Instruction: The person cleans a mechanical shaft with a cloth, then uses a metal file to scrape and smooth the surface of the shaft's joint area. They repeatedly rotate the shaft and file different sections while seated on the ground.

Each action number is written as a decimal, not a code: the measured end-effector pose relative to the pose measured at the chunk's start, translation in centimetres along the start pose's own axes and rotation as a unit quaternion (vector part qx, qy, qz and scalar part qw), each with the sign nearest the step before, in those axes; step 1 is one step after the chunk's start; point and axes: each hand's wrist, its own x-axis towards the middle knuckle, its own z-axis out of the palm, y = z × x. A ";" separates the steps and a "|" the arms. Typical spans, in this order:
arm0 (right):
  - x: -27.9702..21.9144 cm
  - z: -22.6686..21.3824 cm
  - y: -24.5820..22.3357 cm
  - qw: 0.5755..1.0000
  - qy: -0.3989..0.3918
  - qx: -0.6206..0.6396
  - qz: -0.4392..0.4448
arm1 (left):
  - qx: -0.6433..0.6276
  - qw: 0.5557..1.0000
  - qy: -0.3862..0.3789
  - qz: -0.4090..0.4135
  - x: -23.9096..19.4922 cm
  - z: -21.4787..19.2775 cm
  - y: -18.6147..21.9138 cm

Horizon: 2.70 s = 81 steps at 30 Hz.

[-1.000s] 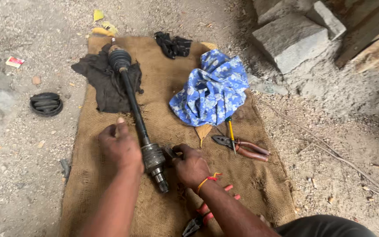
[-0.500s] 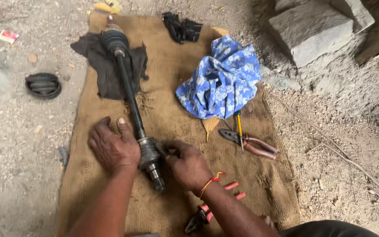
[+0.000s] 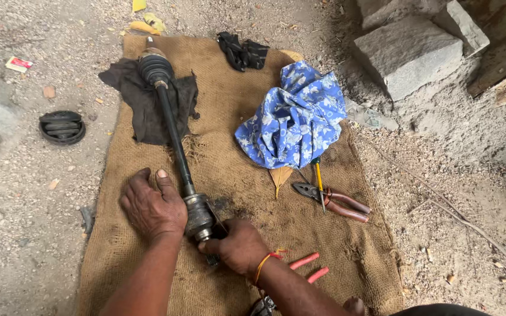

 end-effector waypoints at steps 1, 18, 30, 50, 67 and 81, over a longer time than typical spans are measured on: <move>0.0 0.1 0.2 1.000 -0.007 0.011 0.000 | -0.001 1.000 0.005 0.001 0.0 0.1 -0.1; 0.6 -7.5 1.0 0.981 0.120 -0.037 -0.147 | 0.002 0.998 -0.038 0.056 -1.7 2.0 0.6; -7.3 -12.9 -3.0 0.907 0.288 -0.233 -0.203 | -0.081 0.995 -0.050 -0.001 -2.4 2.4 1.2; -6.5 -4.6 -1.7 0.954 0.138 -0.235 -0.126 | -0.087 0.993 -0.043 0.072 -1.7 3.3 1.1; -5.9 -3.8 -3.0 0.939 0.168 -0.255 -0.157 | -0.064 0.995 -0.036 0.065 -1.7 2.4 0.5; -6.4 -3.7 -2.6 0.937 0.152 -0.283 -0.141 | -0.052 0.992 0.003 0.112 -1.6 2.9 0.1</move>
